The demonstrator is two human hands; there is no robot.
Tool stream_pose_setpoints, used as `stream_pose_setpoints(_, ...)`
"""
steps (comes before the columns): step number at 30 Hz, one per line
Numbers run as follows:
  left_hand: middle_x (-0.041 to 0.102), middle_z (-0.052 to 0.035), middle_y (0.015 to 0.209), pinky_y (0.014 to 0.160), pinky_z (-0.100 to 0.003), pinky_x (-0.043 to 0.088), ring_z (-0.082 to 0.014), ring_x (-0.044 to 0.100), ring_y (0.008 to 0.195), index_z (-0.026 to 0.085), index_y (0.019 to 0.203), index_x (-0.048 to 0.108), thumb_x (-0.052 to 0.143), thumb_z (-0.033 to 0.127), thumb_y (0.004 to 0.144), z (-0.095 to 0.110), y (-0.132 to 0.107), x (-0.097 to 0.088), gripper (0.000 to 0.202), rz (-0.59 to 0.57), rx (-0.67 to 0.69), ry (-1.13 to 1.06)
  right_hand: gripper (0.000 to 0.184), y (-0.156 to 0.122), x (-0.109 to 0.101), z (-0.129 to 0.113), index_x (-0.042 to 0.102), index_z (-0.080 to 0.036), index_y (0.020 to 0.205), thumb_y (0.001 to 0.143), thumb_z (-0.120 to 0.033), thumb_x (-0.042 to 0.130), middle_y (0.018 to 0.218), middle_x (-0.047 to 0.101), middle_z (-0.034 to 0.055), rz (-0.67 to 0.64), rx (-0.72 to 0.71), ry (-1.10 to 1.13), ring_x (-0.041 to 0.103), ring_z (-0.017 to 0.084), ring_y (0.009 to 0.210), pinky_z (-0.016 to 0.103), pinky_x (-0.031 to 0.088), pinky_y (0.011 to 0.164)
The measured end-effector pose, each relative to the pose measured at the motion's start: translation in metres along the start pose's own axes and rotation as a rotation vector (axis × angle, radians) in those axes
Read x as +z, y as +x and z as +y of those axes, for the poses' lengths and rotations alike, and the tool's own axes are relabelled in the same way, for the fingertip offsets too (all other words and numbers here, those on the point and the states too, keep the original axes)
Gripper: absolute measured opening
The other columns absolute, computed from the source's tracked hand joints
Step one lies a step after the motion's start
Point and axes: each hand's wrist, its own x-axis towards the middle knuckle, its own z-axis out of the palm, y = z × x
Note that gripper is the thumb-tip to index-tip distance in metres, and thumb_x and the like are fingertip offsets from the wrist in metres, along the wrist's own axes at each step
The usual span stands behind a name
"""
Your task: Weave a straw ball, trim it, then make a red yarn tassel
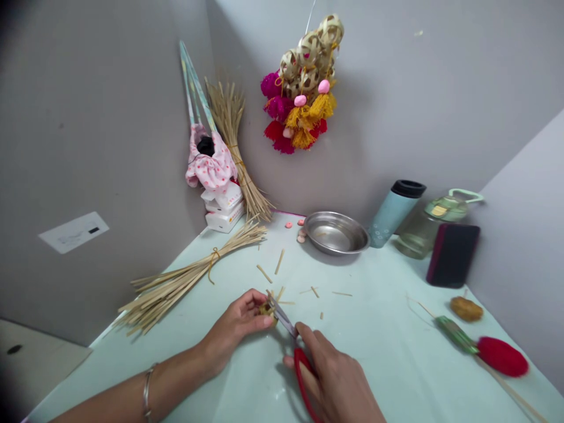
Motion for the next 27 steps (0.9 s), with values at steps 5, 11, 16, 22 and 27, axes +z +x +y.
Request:
stream_pose_setpoints(5, 0.062, -0.0036, 0.091, 0.09, -0.034, 0.046, -0.0163, 0.058, 0.089, 0.016, 0.092, 0.06, 0.083, 0.028, 0.068, 0.005, 0.0, 0.002, 0.035, -0.039, -0.055, -0.072, 0.033, 0.001, -0.004, 0.006, 0.058, -0.024, 0.125, 0.095, -0.034, 0.05, 0.101, 0.075, 0.0079, 0.008, -0.028, 0.067, 0.075, 0.021, 0.075, 0.027, 0.058, 0.065)
stream_pose_setpoints(11, 0.061, -0.0032, 0.091, 0.092, -0.039, 0.047, -0.0153, 0.06, 0.085, 0.015, 0.093, 0.062, 0.081, 0.028, 0.071, 0.008, 0.001, 0.0, 0.032, -0.105, -0.083, -0.112, 0.037, 0.002, -0.01, 0.007, 0.057, -0.025, 0.129, 0.094, -0.032, 0.051, 0.103, 0.074, 0.0086, -0.021, -0.038, 0.096, 0.074, 0.022, 0.076, 0.029, 0.058, 0.067)
stream_pose_setpoints(16, 0.062, -0.0039, 0.09, 0.091, -0.04, 0.048, -0.0155, 0.061, 0.083, 0.014, 0.093, 0.062, 0.082, 0.028, 0.07, 0.008, 0.002, -0.004, 0.033, -0.153, -0.122, -0.129, 0.038, 0.0, -0.007, 0.011, 0.053, -0.022, 0.133, 0.096, -0.03, 0.045, 0.101, 0.072, 0.01, -0.057, -0.044, 0.081, 0.073, 0.023, 0.076, 0.032, 0.057, 0.064)
stream_pose_setpoints(22, 0.064, -0.0044, 0.09, 0.088, -0.039, 0.049, -0.0173, 0.063, 0.083, 0.015, 0.089, 0.062, 0.083, 0.03, 0.068, 0.007, 0.003, -0.006, 0.033, -0.136, -0.127, -0.059, 0.034, 0.0, -0.008, 0.013, 0.057, -0.027, 0.127, 0.094, -0.028, 0.051, 0.098, 0.074, 0.0068, -0.071, -0.03, 0.106, 0.073, 0.022, 0.076, 0.029, 0.057, 0.065)
stream_pose_setpoints(27, 0.065, -0.007, 0.104, 0.096, -0.04, 0.046, -0.0193, 0.063, 0.094, 0.017, 0.099, 0.064, 0.083, 0.026, 0.068, 0.008, 0.003, -0.006, 0.038, -0.156, -0.094, -0.102, 0.037, -0.001, -0.01, 0.015, 0.055, -0.027, 0.13, 0.093, -0.029, 0.051, 0.107, 0.072, 0.0086, 0.07, -0.084, 0.042, 0.075, 0.021, 0.078, 0.028, 0.058, 0.063)
